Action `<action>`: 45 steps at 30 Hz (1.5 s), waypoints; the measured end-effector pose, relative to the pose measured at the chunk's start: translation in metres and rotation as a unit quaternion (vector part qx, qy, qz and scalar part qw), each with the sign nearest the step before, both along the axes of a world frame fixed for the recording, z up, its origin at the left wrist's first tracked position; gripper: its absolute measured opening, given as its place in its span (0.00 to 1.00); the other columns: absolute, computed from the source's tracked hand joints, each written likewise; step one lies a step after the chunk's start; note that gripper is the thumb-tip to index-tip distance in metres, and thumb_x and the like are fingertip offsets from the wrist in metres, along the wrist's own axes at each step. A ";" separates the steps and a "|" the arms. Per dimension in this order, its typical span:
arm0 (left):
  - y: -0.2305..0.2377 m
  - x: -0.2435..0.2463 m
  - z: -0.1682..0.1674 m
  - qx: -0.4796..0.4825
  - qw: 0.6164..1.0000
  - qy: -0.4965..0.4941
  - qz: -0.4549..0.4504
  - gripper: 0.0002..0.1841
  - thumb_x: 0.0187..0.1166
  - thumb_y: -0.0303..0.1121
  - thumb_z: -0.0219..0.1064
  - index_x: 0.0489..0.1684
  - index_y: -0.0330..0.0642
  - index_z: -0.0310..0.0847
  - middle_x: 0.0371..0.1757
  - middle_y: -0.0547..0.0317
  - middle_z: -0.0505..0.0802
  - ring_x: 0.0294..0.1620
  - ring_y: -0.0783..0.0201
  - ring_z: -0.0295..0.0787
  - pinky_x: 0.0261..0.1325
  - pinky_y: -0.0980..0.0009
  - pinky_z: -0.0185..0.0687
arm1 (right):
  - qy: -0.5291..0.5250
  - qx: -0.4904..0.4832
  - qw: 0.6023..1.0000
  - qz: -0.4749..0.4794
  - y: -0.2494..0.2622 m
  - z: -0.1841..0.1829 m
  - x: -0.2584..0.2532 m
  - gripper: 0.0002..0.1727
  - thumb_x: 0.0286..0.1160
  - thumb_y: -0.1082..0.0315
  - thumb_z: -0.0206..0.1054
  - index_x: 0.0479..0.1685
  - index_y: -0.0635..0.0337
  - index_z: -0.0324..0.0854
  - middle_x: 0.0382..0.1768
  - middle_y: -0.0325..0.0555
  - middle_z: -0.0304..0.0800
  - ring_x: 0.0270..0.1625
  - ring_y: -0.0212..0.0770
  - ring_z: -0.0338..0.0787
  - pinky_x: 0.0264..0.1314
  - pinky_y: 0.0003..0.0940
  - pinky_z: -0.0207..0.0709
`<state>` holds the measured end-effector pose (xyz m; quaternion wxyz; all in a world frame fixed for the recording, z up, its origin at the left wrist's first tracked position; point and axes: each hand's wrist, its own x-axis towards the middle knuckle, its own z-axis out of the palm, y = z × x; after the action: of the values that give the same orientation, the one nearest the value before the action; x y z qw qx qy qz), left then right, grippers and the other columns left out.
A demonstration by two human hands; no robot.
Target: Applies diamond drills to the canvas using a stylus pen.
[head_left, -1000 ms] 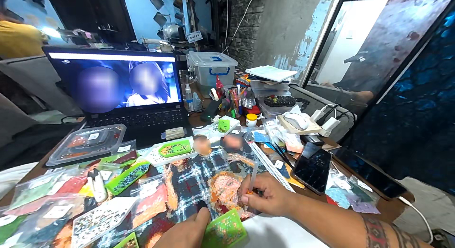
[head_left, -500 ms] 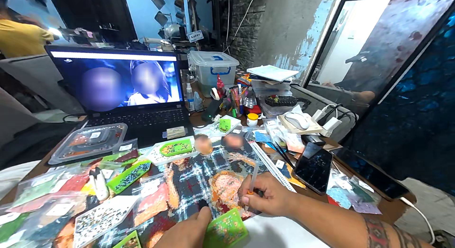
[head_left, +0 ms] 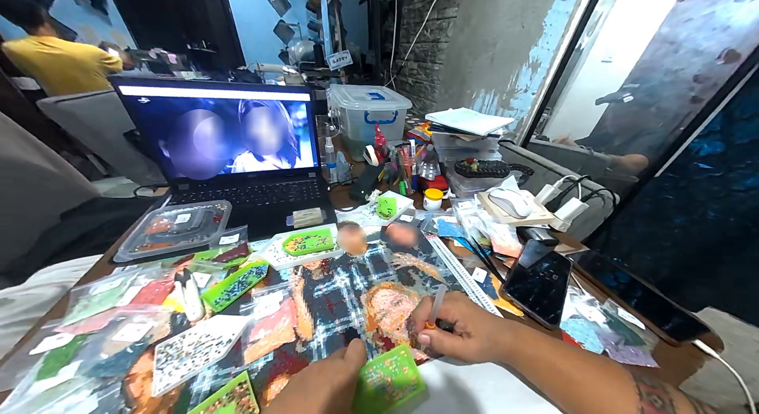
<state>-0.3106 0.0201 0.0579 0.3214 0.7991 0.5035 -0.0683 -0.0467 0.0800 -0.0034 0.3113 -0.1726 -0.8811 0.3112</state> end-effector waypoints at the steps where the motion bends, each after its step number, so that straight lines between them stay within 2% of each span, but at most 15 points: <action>1: 0.000 0.000 0.000 -0.001 1.000 0.000 -0.001 0.30 0.76 0.45 0.76 0.66 0.31 0.74 0.56 0.32 0.89 0.56 0.34 0.90 0.59 0.37 0.82 | -0.002 0.001 1.000 0.003 0.000 0.000 0.000 0.12 0.87 0.67 0.57 0.43 0.68 0.79 0.29 0.49 0.81 0.30 0.28 0.77 0.34 0.18 0.69; 11: 0.001 0.001 0.001 -0.010 1.000 0.000 0.004 0.30 0.76 0.45 0.76 0.67 0.31 0.73 0.57 0.32 0.89 0.57 0.34 0.89 0.60 0.38 0.82 | 0.012 0.038 0.999 -0.010 0.000 -0.003 0.000 0.13 0.87 0.65 0.58 0.43 0.68 0.80 0.29 0.50 0.83 0.31 0.29 0.79 0.36 0.18 0.72; 21: 0.000 0.003 0.001 0.003 1.000 -0.007 0.001 0.31 0.76 0.47 0.76 0.68 0.32 0.74 0.58 0.33 0.89 0.57 0.35 0.90 0.59 0.38 0.83 | 0.082 0.041 0.995 -0.049 -0.004 -0.002 -0.002 0.14 0.89 0.63 0.58 0.42 0.67 0.78 0.29 0.45 0.82 0.32 0.22 0.78 0.39 0.14 0.72; 26: -0.002 0.005 -0.004 0.039 0.998 -0.040 -0.005 0.30 0.75 0.46 0.77 0.66 0.31 0.76 0.54 0.33 0.90 0.54 0.35 0.91 0.56 0.39 0.84 | 0.116 0.025 0.992 -0.042 -0.011 -0.001 -0.008 0.14 0.90 0.61 0.57 0.45 0.66 0.78 0.31 0.42 0.81 0.32 0.19 0.76 0.38 0.12 0.71; 36: 0.000 0.005 -0.006 0.034 0.998 -0.050 0.000 0.30 0.75 0.46 0.77 0.66 0.31 0.76 0.55 0.34 0.90 0.54 0.37 0.91 0.57 0.39 0.84 | 0.066 0.036 0.997 0.009 -0.016 -0.003 -0.015 0.15 0.90 0.61 0.59 0.43 0.66 0.77 0.28 0.47 0.79 0.29 0.26 0.75 0.35 0.15 0.70; 45: 0.001 0.005 -0.007 0.033 0.998 -0.053 -0.003 0.31 0.76 0.46 0.76 0.68 0.31 0.75 0.56 0.33 0.89 0.56 0.36 0.90 0.59 0.39 0.83 | 0.055 0.045 0.997 -0.015 -0.013 -0.004 -0.012 0.14 0.89 0.62 0.59 0.42 0.67 0.78 0.27 0.47 0.79 0.28 0.26 0.75 0.33 0.16 0.69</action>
<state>-0.3056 0.0212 0.0514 0.3208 0.8134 0.4851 -0.0104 -0.0587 0.0671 -0.0077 0.3716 -0.1539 -0.8731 0.2756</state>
